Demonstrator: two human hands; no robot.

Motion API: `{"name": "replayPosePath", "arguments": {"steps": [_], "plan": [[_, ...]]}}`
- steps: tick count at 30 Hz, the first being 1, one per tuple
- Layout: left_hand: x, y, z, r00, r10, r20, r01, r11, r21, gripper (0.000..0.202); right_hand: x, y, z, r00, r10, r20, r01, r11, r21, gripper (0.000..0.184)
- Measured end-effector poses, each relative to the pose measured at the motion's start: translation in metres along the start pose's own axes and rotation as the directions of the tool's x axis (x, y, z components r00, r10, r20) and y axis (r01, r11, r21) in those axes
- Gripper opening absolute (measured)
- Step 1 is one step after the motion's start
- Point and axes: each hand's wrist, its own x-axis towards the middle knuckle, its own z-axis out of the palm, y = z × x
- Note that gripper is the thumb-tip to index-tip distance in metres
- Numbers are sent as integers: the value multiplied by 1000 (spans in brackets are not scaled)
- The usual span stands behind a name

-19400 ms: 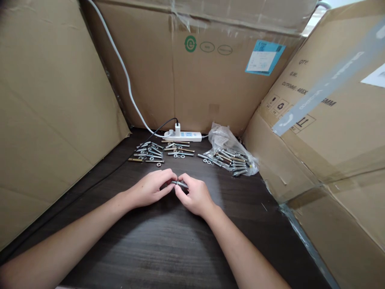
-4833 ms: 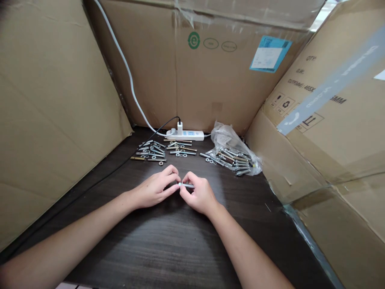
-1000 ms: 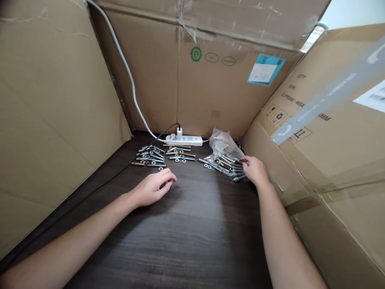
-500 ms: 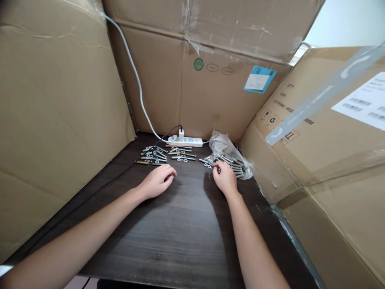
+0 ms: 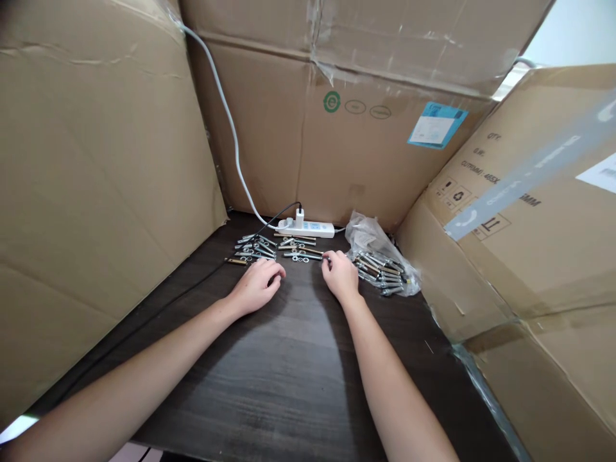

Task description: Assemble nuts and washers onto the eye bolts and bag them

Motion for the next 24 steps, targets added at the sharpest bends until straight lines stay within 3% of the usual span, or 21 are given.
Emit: {"name": "replayPosePath", "arguments": {"steps": [5,11,16,24], "plan": [[6,4,-1,999,-42,-33,46,991,125,17,4,-5,11,993,-114,-44,114,994,-1,25],[40,-6,7,983,-158,-88,179,921,346,19,5,-5,12,994,-110,-17,109,993,-43,24],[56,-16,18,988,-150,-44,154,889,431,17,5,-6,13,996,-89,15,90,995,-49,24],[53,-19,21,995,-104,-8,98,906,412,17,5,-9,13,995,-84,48,86,995,-43,17]]}}
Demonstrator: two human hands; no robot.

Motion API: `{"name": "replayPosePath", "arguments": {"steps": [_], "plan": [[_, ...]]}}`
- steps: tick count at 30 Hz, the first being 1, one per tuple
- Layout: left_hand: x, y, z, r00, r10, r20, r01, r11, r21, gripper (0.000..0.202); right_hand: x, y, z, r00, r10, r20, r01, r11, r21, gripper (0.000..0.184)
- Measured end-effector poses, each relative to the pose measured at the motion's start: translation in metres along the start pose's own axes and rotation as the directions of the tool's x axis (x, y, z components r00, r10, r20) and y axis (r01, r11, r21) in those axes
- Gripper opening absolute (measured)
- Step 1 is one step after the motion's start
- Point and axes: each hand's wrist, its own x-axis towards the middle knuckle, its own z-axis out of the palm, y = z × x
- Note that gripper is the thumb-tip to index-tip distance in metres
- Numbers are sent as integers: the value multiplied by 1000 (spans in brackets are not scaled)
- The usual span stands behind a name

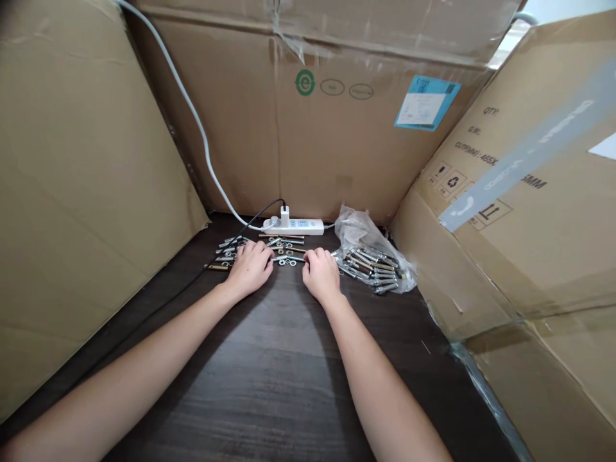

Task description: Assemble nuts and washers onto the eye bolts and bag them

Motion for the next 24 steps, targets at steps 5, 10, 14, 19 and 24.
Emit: {"name": "replayPosePath", "arguments": {"steps": [5,10,14,19,24], "plan": [[-2,3,-1,999,33,-41,-34,999,-8,18,-1,-1,2,1000,7,18,-7,1000,-15,20],[-4,6,-5,992,43,-115,-51,996,-72,17,-2,-1,-1,1000,21,11,-21,1000,14,19],[-9,11,-12,977,27,-212,-72,976,-207,18,-9,-8,-6,998,54,-29,-46,974,223,20],[-16,18,-21,958,35,-285,-155,899,-411,18,-22,-25,-5,1000,11,14,-17,777,629,14],[-12,20,-21,957,65,-282,-218,803,-555,14,-30,-33,-2,971,18,240,-218,490,844,15]]}}
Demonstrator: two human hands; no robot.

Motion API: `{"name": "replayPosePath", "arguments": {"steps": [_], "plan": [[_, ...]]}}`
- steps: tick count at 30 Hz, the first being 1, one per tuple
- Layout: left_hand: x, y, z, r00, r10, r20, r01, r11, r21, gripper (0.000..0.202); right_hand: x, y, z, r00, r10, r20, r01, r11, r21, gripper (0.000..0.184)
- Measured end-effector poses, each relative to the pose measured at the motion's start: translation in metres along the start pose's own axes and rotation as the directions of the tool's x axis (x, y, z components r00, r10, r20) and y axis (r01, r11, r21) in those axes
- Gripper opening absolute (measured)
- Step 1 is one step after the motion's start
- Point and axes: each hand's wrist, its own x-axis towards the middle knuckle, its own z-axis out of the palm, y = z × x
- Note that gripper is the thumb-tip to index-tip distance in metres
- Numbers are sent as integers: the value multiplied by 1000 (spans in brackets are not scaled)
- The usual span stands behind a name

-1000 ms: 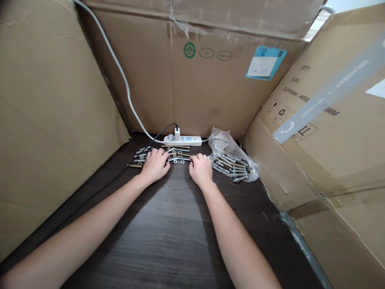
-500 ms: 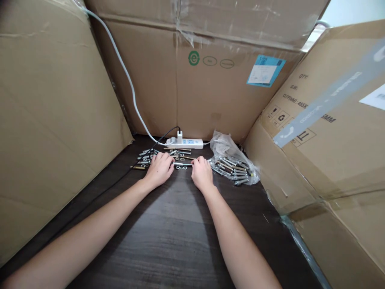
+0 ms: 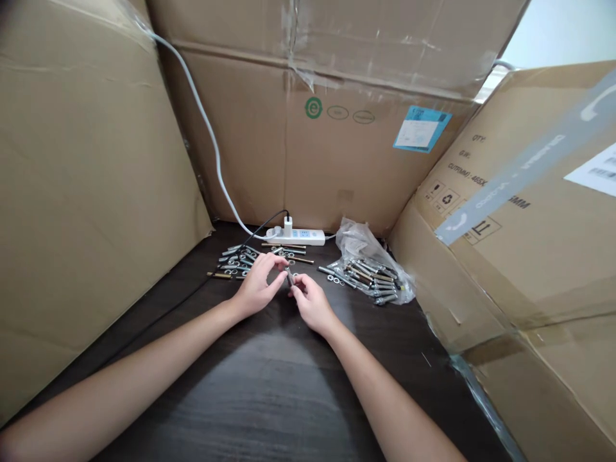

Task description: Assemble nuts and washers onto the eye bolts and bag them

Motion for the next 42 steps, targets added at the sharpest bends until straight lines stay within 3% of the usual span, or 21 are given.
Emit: {"name": "replayPosePath", "arguments": {"steps": [4,8,20,30,42], "plan": [[4,-5,3,995,56,78,-53,998,-35,11,0,1,-2,998,46,52,-50,996,78,14],[3,-12,8,995,50,87,-46,998,-52,13,4,1,-5,991,117,73,-127,980,155,15],[-2,-10,11,972,130,194,-149,985,88,46,8,-9,-18,983,145,115,-174,936,307,22],[-6,-11,16,953,127,276,-180,968,176,66,8,-7,-19,987,114,116,-138,964,228,28],[-6,-11,18,964,109,243,-166,960,225,62,7,-9,-17,985,80,151,-104,982,159,30]]}}
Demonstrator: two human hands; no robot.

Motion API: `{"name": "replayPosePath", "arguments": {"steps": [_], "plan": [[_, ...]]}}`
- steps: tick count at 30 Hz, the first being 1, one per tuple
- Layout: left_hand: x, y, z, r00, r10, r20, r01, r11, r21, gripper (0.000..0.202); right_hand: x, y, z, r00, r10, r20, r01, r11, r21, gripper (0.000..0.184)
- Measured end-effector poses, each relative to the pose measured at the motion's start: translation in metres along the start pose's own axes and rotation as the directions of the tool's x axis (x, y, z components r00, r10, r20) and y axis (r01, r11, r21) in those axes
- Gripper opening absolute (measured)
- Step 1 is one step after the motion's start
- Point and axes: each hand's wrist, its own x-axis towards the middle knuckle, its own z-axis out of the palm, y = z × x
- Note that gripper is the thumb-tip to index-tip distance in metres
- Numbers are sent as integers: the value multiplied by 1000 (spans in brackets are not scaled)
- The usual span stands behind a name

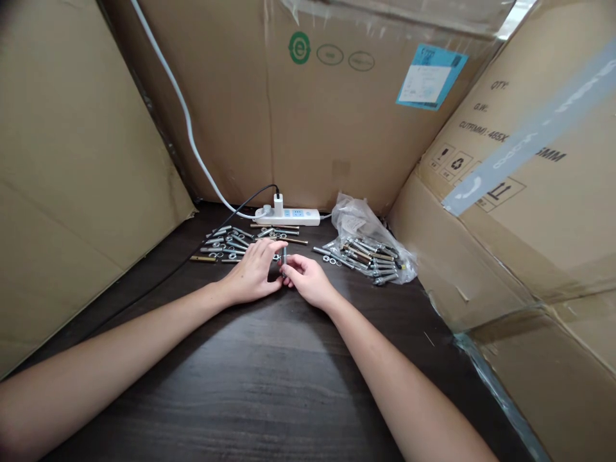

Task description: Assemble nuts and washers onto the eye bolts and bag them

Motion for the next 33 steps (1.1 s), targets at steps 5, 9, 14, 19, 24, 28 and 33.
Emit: {"name": "replayPosePath", "arguments": {"steps": [5,9,14,19,24,28,33], "plan": [[1,0,-1,1000,-23,-8,23,999,33,62,1,1,2,999,-26,-30,26,1000,16,30],[1,-2,-2,993,-119,-8,119,984,135,47,4,9,-3,972,-65,-228,57,998,-40,33],[1,-5,0,993,-108,57,97,980,172,31,7,20,-11,931,-98,-351,54,990,-134,33],[0,-5,2,994,-56,92,43,989,140,38,9,23,-11,935,-126,-331,68,981,-181,28],[1,-4,1,995,-10,100,0,995,99,23,9,23,-10,940,-129,-316,58,973,-225,25],[3,-4,1,996,-9,92,1,996,94,21,9,25,-11,942,-160,-295,86,965,-247,22],[3,-5,1,994,23,105,-36,992,123,17,9,26,-10,942,-188,-279,105,952,-286,21]]}}
